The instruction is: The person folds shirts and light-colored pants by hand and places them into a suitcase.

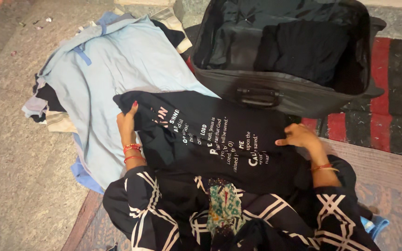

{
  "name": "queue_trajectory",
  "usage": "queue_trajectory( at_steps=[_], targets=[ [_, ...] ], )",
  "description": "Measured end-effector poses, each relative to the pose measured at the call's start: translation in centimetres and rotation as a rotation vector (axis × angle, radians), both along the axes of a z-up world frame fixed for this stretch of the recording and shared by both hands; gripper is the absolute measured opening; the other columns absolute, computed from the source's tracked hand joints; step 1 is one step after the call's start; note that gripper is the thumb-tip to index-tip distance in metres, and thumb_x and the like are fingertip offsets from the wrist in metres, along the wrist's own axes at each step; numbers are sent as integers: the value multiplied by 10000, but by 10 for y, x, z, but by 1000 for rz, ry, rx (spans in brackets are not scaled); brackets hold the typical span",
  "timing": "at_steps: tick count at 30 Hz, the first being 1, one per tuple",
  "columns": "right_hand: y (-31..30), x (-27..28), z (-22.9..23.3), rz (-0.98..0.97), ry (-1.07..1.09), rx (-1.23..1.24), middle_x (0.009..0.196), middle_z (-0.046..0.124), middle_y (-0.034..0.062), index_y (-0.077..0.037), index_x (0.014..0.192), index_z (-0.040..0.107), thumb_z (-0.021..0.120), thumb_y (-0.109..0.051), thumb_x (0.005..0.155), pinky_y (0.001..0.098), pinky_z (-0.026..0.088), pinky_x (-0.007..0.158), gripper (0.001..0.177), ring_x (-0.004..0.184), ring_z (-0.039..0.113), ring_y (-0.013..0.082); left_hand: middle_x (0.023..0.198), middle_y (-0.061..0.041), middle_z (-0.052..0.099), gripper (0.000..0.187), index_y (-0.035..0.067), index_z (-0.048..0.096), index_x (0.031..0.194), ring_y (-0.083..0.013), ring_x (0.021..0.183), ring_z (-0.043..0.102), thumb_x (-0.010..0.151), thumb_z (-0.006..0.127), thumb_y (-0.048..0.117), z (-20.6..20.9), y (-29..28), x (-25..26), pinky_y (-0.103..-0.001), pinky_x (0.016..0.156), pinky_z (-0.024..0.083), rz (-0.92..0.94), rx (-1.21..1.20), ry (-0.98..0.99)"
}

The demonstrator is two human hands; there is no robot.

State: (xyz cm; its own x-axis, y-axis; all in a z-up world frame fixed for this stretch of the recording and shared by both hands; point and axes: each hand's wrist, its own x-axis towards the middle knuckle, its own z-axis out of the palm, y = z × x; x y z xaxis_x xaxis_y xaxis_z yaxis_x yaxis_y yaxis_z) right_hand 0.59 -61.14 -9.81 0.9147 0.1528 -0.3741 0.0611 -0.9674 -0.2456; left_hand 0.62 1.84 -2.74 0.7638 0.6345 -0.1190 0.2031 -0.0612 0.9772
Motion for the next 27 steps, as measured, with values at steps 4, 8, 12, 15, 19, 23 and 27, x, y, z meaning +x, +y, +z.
queue_trajectory(
  at_steps=[4,8,12,15,19,23,27],
  targets=[
    [-1,0,18,-110,-136,382,803,529,250,100,904,553,906,-340,861,420,474,727,565,827,572,450,898,-49,701,277,-55,740,980,-133,785,609,959,774,219,-13,6,7,-303,734,485,-29,-151,-246],
    [-7,-7,32,-415,-77,1384,952,585,-57,-132,1009,637,743,-123,913,224,456,851,143,928,554,68,913,-40,745,160,-11,722,980,-133,807,693,946,722,146,-2,3,12,-282,768,562,-14,-303,-422],
    [4,-14,51,-492,-90,1231,944,617,-19,-180,1134,558,747,-57,902,273,454,840,323,925,558,106,924,-53,738,114,-21,707,999,-141,802,688,932,742,64,0,1,21,-295,752,562,37,-300,-447],
    [12,-19,84,-424,-265,1347,1101,610,-49,-166,1206,553,734,71,797,287,481,919,506,1037,574,104,932,-61,734,121,-33,717,1013,-148,801,680,918,757,30,-3,5,18,-302,754,543,53,-232,-418],
    [10,-35,117,-556,-235,1704,1068,675,35,-135,1212,606,664,122,824,295,521,922,470,1014,622,159,938,-68,746,129,-12,711,1010,-176,826,716,887,747,2,-3,16,8,-315,800,582,77,-419,-494],
    [-9,-53,126,-496,-378,1645,1123,636,-3,-21,1195,701,659,183,816,240,523,963,432,1062,615,108,978,-43,719,196,17,702,1068,-173,903,696,885,728,-48,0,31,4,-317,878,574,67,-605,-637],
    [-39,-78,134,-550,-644,1492,855,457,-41,51,1191,788,738,229,868,229,422,808,372,740,405,61,988,-47,697,202,27,676,1070,-183,929,676,906,709,-87,20,35,-9,-324,914,562,0,-574,-750]
  ],
)
